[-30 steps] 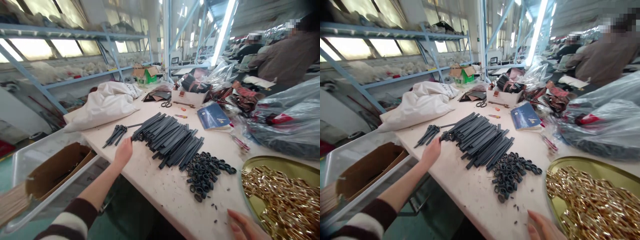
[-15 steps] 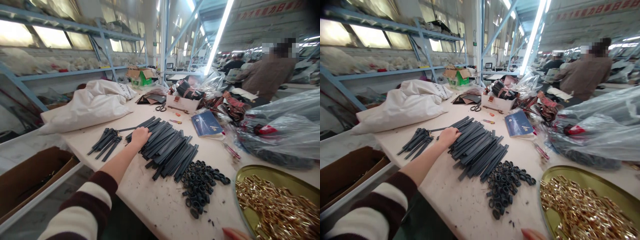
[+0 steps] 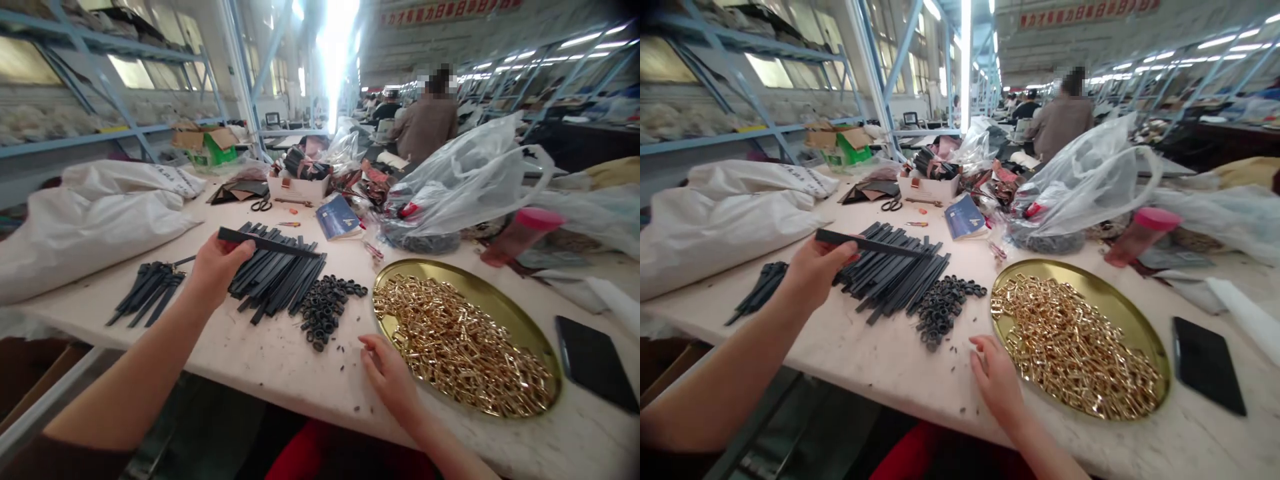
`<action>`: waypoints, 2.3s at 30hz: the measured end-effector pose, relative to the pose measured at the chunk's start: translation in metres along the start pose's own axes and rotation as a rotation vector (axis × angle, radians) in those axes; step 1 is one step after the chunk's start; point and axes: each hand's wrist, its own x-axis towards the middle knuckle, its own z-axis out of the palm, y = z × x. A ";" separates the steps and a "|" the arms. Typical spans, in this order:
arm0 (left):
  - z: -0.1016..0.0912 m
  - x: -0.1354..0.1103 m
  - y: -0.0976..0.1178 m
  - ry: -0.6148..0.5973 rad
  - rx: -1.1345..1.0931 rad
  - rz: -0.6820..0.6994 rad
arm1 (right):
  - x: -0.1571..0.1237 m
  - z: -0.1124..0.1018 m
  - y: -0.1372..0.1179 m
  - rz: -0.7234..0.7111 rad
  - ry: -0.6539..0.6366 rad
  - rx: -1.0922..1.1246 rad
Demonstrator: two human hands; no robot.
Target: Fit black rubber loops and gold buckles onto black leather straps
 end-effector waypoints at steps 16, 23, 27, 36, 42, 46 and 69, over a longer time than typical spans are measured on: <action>0.095 -0.141 -0.027 -0.555 -0.751 -1.043 | 0.118 -0.006 0.027 -0.058 -0.158 -0.583; 0.092 -0.137 -0.034 -0.545 -0.772 -1.100 | 0.083 -0.020 0.008 -0.025 -0.166 -0.211; 0.091 -0.146 -0.036 -0.577 -0.746 -1.085 | 0.055 -0.020 -0.008 0.246 -0.101 0.267; 0.094 -0.167 -0.041 -0.664 -0.378 -0.720 | 0.020 -0.018 -0.032 0.661 -0.094 1.089; 0.096 -0.177 -0.036 -0.692 -0.292 -0.739 | 0.002 -0.012 -0.040 0.765 -0.154 1.298; 0.096 -0.183 -0.042 -0.711 -0.269 -0.729 | -0.005 -0.009 -0.038 0.761 -0.156 1.147; 0.064 -0.172 -0.035 -1.112 -0.501 -0.899 | -0.008 -0.018 -0.022 0.875 -0.338 1.122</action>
